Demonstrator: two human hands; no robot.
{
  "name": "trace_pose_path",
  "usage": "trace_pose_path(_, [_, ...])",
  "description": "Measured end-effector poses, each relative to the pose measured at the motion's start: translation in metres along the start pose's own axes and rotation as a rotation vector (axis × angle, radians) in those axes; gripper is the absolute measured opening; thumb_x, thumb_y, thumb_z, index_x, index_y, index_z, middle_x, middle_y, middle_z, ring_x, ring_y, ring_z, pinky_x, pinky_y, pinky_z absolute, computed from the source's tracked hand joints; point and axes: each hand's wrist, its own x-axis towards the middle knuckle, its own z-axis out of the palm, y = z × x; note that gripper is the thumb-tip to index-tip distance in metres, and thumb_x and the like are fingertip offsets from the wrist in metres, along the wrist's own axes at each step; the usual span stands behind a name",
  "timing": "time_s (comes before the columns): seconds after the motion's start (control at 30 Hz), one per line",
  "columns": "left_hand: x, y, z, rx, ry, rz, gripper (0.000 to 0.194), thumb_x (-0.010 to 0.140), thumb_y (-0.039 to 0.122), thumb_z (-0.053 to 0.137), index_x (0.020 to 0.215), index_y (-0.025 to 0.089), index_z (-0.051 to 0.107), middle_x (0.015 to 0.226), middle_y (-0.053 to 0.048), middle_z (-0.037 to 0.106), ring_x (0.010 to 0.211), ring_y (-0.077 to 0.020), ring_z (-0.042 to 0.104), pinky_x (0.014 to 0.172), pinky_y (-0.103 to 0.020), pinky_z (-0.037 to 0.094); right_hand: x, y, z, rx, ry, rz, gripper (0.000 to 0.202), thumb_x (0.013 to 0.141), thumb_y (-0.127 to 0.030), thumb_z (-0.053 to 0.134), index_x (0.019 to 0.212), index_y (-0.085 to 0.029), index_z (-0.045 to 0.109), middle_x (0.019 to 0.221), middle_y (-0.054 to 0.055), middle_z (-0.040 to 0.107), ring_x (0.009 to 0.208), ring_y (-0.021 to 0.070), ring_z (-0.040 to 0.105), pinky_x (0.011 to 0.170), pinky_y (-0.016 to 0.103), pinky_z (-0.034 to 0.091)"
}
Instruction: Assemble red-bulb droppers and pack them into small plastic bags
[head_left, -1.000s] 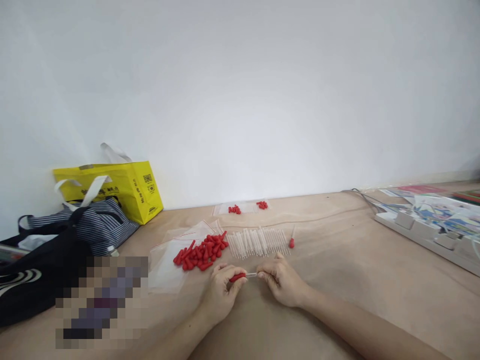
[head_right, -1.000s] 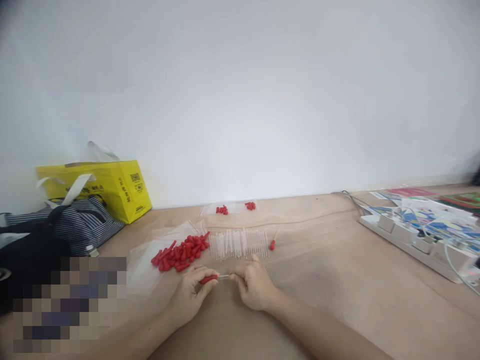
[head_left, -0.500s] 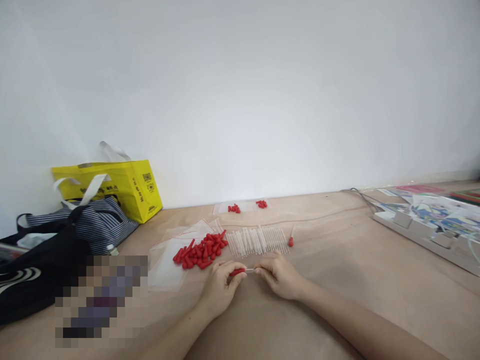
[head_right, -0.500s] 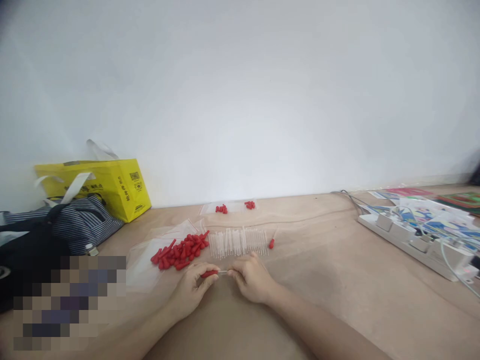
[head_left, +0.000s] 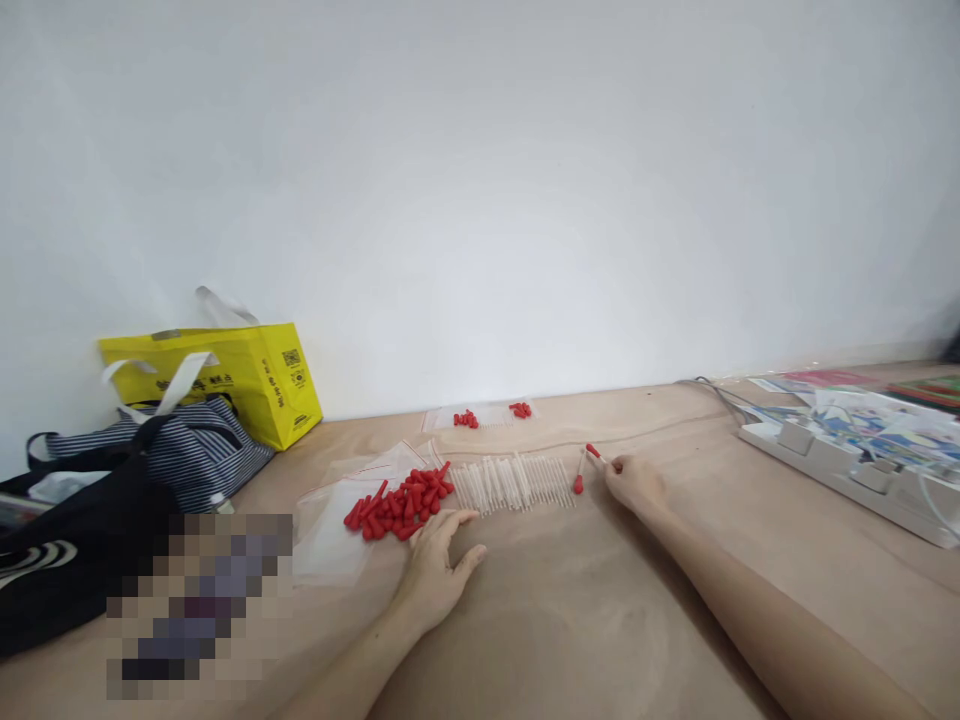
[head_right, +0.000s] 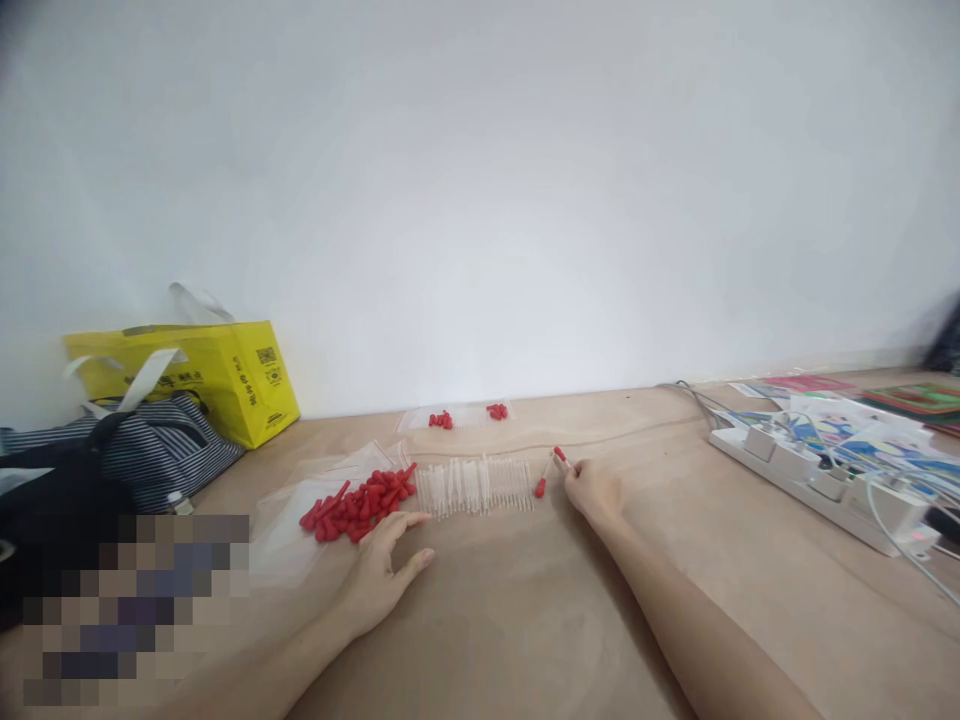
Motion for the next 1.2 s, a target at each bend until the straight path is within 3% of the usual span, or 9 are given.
trace_pose_path(0.23, [-0.001, 0.003, -0.002, 0.013, -0.037, 0.006, 0.017, 0.071, 0.023, 0.055, 0.087, 0.022, 0.059, 0.093, -0.004, 0.06, 0.093, -0.0236, 0.053, 0.084, -0.042, 0.037, 0.0, -0.005, 0.011, 0.011, -0.032, -0.024, 0.033, 0.078, -0.039, 0.04, 0.08, -0.02, 0.066, 0.079, 0.011, 0.066, 0.076, 0.0232, 0.061, 0.058, 0.028, 0.039])
trace_pose_path(0.43, [-0.001, 0.004, -0.001, 0.06, -0.054, 0.009, 0.014, 0.071, 0.022, 0.055, 0.084, 0.023, 0.06, 0.091, -0.003, 0.06, 0.093, -0.0236, 0.054, 0.082, -0.041, 0.037, 0.008, -0.009, 0.012, 0.01, -0.045, -0.097, 0.031, 0.079, -0.035, 0.04, 0.086, -0.018, 0.065, 0.077, 0.01, 0.065, 0.076, 0.0234, 0.06, 0.064, 0.031, 0.039])
trace_pose_path(0.57, [-0.001, 0.003, -0.001, 0.074, -0.083, 0.002, 0.013, 0.071, 0.023, 0.055, 0.083, 0.023, 0.06, 0.093, -0.002, 0.06, 0.094, -0.0234, 0.053, 0.082, -0.041, 0.036, 0.023, -0.009, 0.01, 0.011, -0.061, -0.245, 0.027, 0.075, -0.02, 0.045, 0.096, -0.018, 0.063, 0.093, 0.009, 0.061, 0.087, 0.0179, 0.056, 0.07, 0.023, 0.039])
trace_pose_path(0.8, [-0.001, 0.002, 0.0, 0.078, -0.091, 0.011, 0.013, 0.072, 0.023, 0.054, 0.083, 0.023, 0.06, 0.092, -0.003, 0.059, 0.093, -0.0238, 0.053, 0.082, -0.041, 0.035, 0.043, -0.016, 0.017, -0.063, -0.138, -0.435, 0.032, 0.069, -0.007, 0.046, 0.09, -0.019, 0.066, 0.091, 0.006, 0.057, 0.077, 0.0117, 0.055, 0.07, 0.019, 0.039])
trace_pose_path(1.2, [-0.002, 0.003, 0.0, 0.078, -0.131, -0.015, 0.013, 0.072, 0.023, 0.055, 0.083, 0.023, 0.06, 0.094, -0.003, 0.058, 0.095, -0.0243, 0.051, 0.085, -0.044, 0.033, 0.043, -0.034, 0.004, -0.397, -0.135, -0.933, 0.019, 0.07, -0.007, 0.051, 0.08, -0.02, 0.061, 0.097, 0.008, 0.054, 0.091, 0.0214, 0.048, 0.073, 0.03, 0.033])
